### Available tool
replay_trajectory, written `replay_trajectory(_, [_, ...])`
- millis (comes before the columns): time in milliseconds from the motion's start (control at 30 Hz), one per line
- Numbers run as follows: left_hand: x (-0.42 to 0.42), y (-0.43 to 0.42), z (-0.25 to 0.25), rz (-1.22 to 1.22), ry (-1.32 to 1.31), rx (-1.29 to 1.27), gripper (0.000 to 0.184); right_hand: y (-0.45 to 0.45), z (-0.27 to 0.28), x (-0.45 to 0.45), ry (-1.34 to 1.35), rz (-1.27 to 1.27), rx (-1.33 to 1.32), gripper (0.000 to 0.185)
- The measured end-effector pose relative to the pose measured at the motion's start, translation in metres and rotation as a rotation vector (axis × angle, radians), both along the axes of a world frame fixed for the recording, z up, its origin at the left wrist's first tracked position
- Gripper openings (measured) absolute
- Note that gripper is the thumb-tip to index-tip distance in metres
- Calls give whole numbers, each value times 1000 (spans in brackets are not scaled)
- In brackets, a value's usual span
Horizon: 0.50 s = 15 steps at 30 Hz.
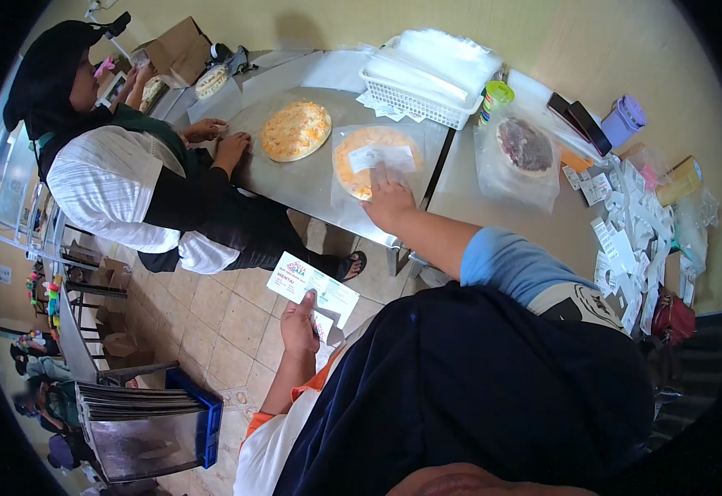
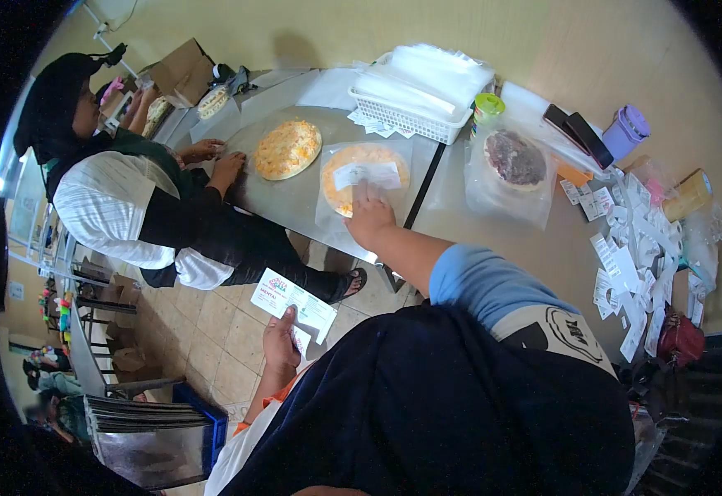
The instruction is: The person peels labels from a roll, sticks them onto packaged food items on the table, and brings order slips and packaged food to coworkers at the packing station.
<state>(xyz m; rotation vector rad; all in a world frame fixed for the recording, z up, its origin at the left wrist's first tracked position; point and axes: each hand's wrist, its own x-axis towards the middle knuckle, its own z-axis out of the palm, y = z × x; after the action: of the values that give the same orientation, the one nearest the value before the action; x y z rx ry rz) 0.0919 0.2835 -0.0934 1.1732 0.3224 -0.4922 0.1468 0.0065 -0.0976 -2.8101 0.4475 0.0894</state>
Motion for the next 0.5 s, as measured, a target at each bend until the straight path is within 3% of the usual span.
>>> replay_trajectory(200, [-4,7,2,21,-24,-49,24,2,3,22,11,-14,160,67])
replay_trajectory(300, [-5,15,3,43,-20,-39,24,-1,-3,13,-41,-4,147,56])
replay_trajectory(433, [-6,24,1,67,-31,-36,25,1,-30,-25,-459,310,88,40])
replay_trajectory(500, [-4,27,-4,77,-29,-40,24,-1,-13,-53,-627,518,143,31])
